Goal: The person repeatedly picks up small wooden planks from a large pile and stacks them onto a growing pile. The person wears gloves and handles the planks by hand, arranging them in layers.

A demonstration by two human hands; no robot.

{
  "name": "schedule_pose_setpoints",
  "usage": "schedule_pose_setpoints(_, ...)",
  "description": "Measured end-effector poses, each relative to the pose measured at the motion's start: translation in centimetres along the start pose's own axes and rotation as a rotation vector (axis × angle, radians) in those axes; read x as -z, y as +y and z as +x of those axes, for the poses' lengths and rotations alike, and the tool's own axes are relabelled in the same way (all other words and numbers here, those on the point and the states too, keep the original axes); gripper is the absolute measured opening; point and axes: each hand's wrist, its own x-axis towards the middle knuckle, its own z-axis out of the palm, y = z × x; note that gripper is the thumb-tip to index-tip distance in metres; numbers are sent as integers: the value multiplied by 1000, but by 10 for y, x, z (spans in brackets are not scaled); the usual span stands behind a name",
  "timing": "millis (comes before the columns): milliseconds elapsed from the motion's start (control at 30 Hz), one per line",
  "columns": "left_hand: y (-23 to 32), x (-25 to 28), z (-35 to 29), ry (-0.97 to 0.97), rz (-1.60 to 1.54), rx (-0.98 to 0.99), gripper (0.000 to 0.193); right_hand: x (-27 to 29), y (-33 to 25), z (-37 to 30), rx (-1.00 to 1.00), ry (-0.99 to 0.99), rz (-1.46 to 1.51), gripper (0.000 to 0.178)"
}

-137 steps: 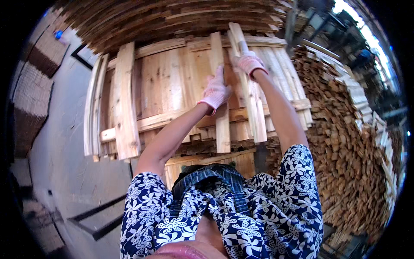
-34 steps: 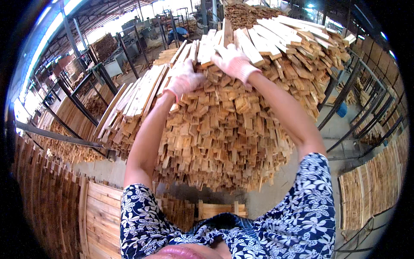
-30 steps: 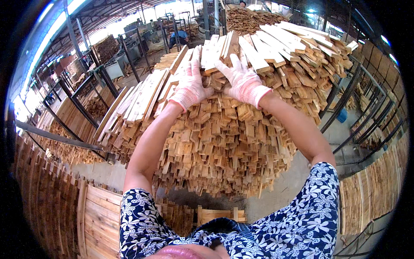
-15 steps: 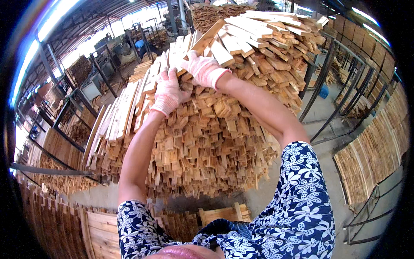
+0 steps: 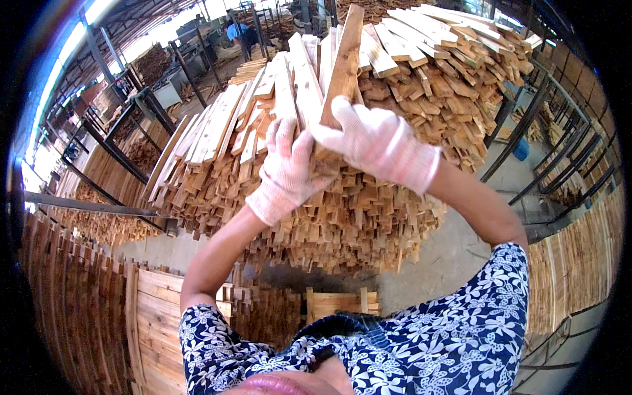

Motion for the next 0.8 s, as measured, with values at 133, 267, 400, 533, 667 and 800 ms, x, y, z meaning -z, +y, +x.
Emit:
schedule_pose_setpoints(133,8,15,-22,9,-150,-58,100,20,-8,-26,-249,128,794,56)
schedule_pose_setpoints(267,24,25,-5,278,-740,328,86,2,19,-61,-1049,353,1554,49)
schedule_pose_setpoints(400,15,26,14,417,-1427,1078,64,-29,38,-30,-1209,77,1573,64)
schedule_pose_setpoints(533,-20,-5,49,125,-1708,1237,40,-62,27,22,-1147,-54,1729,82)
schedule_pose_setpoints(667,-17,-8,25,-15,-1671,1168,46,-46,-6,14,-1185,-115,1943,92)
schedule_pose_setpoints(800,57,52,-20,17,-1494,1103,58,-14,-53,-42,-1071,-82,1724,96)
